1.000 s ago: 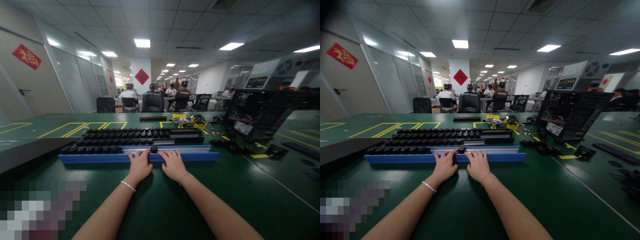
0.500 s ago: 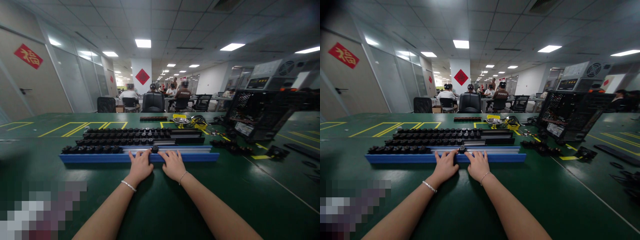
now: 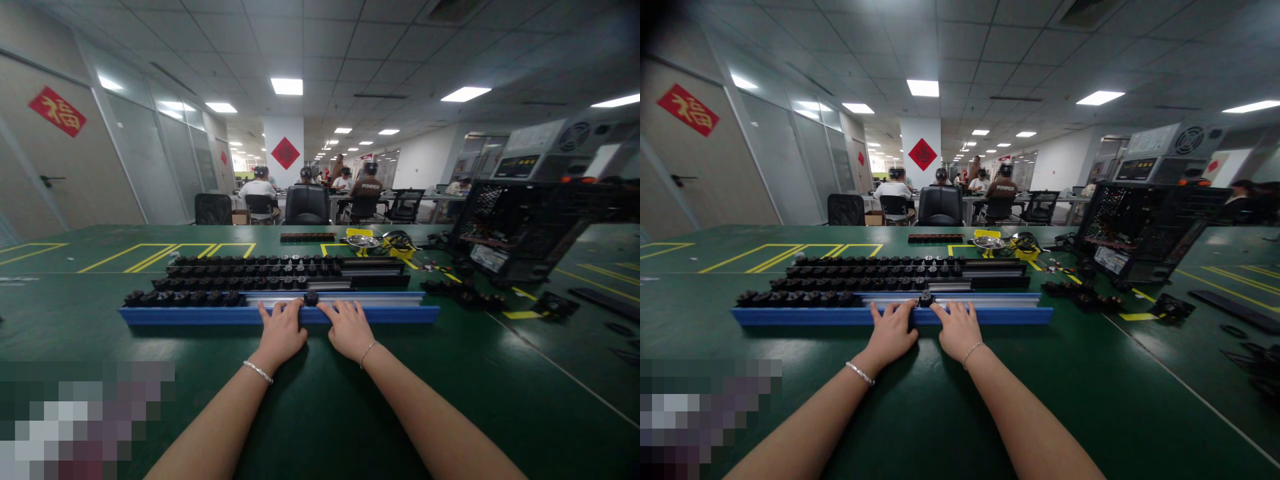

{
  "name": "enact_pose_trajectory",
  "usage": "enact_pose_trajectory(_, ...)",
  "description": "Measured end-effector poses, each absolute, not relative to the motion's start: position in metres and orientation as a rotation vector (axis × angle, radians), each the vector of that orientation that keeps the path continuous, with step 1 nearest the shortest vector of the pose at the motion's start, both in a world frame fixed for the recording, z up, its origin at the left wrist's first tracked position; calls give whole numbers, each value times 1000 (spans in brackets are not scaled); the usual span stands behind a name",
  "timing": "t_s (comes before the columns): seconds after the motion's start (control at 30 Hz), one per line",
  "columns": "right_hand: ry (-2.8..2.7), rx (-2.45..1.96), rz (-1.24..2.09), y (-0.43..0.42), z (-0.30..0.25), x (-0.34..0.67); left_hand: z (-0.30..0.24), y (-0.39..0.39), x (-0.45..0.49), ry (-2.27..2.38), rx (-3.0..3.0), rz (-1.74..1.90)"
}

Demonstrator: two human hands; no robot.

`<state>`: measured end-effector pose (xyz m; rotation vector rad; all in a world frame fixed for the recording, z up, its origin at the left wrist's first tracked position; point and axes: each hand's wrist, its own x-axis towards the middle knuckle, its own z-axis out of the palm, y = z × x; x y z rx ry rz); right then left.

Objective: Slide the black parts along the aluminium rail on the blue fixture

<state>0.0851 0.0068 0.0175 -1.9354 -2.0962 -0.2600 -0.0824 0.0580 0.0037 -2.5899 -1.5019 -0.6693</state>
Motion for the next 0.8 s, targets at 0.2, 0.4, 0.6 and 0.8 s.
enact_pose_trajectory(0.2, -2086, -1927, -249, 7, 15, 86, 5, 57, -82, -1520, -2587, -641)
enact_pose_trajectory(0.4, -2093, -1937, -229, 6, 16, 86, 8, 57, -82, -1555, -2606, -630)
enact_pose_trajectory(0.6, -2107, -1954, -230, 5, 17, 86, 10, 56, -82, -1568, -2618, -651)
enact_pose_trajectory(0.8, -2110, -1933, -237, 6, 15, 87, 10, 57, -83, -1551, -2617, -717)
